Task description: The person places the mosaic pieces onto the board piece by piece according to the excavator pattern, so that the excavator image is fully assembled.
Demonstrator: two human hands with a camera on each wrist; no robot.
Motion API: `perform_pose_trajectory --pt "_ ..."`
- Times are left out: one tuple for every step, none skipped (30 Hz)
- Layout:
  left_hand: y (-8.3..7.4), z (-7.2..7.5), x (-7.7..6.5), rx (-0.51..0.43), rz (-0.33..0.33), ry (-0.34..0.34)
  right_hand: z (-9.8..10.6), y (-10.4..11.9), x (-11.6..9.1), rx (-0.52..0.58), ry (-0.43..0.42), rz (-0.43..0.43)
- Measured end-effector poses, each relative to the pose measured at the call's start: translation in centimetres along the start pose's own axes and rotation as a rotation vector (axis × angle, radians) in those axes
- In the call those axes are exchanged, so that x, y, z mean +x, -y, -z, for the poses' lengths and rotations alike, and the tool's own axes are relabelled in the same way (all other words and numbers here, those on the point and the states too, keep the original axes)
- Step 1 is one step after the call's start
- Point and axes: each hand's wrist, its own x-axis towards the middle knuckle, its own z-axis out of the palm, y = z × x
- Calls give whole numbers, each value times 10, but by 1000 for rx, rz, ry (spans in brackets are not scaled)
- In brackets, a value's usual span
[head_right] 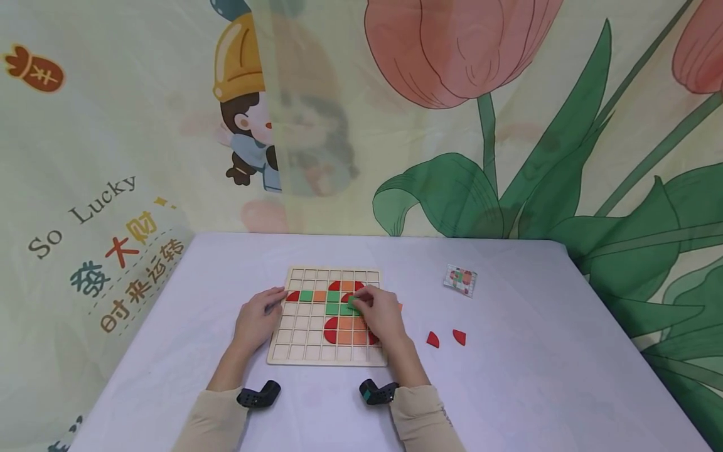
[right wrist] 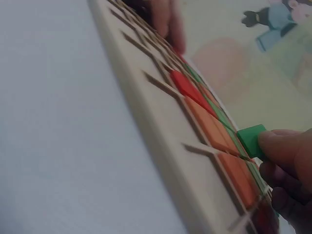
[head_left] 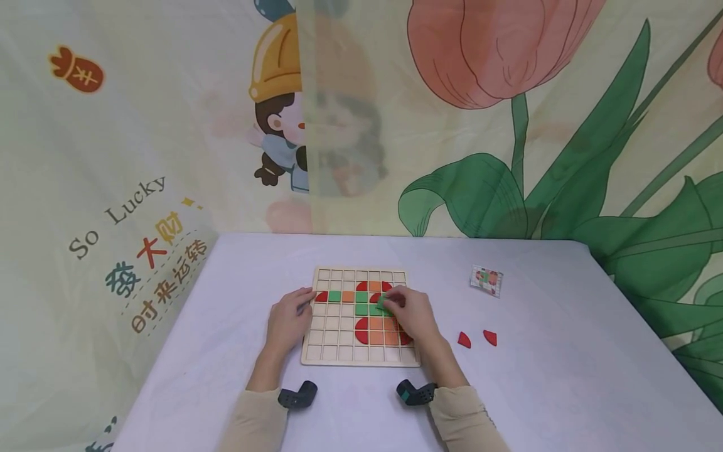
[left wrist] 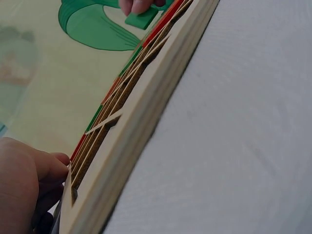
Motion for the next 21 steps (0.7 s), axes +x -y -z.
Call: perform_pose_trajectory --pt "0 0 0 -1 -1 1 -6 4 -2 -11 4 33" --pt "0 0 0 -2 -1 2 -12 7 -3 -29 6 68" --pt "0 1 0 -3 0 1 -16 10 -5 -48 6 99" --pt "0 1 0 -5 0 0 -20 12 -6 -72 4 125" --pt "0 0 0 -6 1 1 -21 14 -7 -97 0 145" --pt "0 0 0 -6 1 1 -21 15 -8 -124 -6 164" --pt "0 0 0 -8 3 2 -20 17 -8 -150 -7 181" --pt "0 0 0 -7 4 3 -18 19 -9 -182 3 198" --pt "-1 0 0 -6 4 3 -14 21 -9 -221 23 213" --pt "-1 0 0 -6 3 4 -10 23 -11 -263 53 222" --pt "-1 0 0 -5 1 4 -7 27 -12 -305 95 231" --pt "-1 0 0 -4 -2 3 -3 30 -14 -347 141 240" --pt "-1 0 0 -4 -5 1 -1 33 -16 -397 193 252" --pt "-1 0 0 -3 -8 -2 0 36 -18 -446 240 265" --pt "-1 0 0 -2 -9 -6 1 39 -20 -486 284 274" --pt "-1 0 0 -1 -11 -10 0 42 -22 -515 320 277" --pt "-1 0 0 -2 -11 -12 -1 44 -24 -541 345 290" --pt "0 0 0 0 -14 -15 -3 45 -26 -572 356 307" --pt "0 0 0 1 -16 -18 -5 47 -27 -596 358 320" --pt "1 -1 0 2 -14 -19 -8 47 -28 -614 354 329" --pt "1 -1 0 2 -15 -20 -11 47 -29 -626 349 335"
